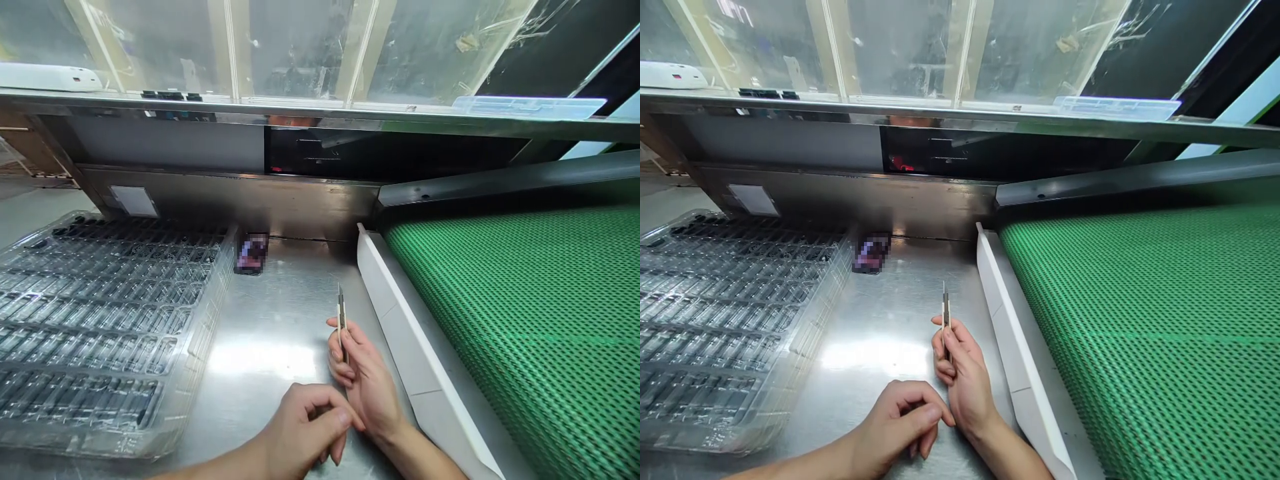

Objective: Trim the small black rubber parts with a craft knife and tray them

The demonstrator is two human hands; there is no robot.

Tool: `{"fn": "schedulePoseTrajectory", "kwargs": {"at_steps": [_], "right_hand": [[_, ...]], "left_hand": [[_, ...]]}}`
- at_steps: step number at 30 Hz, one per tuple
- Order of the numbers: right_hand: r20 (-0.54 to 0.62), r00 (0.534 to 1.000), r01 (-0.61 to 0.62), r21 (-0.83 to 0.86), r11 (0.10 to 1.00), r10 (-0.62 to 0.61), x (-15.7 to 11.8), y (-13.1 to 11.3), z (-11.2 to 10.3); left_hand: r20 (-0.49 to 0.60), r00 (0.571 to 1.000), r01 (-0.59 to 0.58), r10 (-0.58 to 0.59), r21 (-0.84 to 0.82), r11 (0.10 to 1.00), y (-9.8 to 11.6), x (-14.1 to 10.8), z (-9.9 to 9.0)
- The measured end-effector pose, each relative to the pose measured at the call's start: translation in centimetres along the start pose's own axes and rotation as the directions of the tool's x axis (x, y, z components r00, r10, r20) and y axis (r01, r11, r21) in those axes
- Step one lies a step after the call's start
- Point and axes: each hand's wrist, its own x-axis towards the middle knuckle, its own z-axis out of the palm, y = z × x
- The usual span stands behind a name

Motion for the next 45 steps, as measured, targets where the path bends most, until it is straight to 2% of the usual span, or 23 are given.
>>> {"fn": "schedulePoseTrajectory", "kwargs": {"at_steps": [12, 18, 30, 45], "right_hand": [[0.042, 0.999, 0.036, -0.034, 0.999, -0.034, 0.28, 0.2, 0.0], [0.021, 0.998, 0.057, -0.036, 0.998, -0.057, 0.38, 0.3, 0.01], [0.033, 0.998, 0.062, -0.038, 0.997, -0.06, 0.51, 0.51, -0.17], [0.031, 0.999, 0.014, 0.08, 0.997, -0.017, 0.52, 0.68, 0.0]], "left_hand": [[-0.002, 1.0, 0.003, -0.003, 0.062, 0.998, 0.04, -0.29, 0.01], [0.008, 1.0, -0.02, 0.02, 0.061, 0.998, -0.11, -0.41, 0.03], [-0.017, 1.0, 0.026, -0.024, 0.103, 0.994, 0.76, -0.39, 0.47], [0.004, 1.0, -0.023, 0.022, 0.142, 0.99, 0.16, -0.54, 0.18]]}}
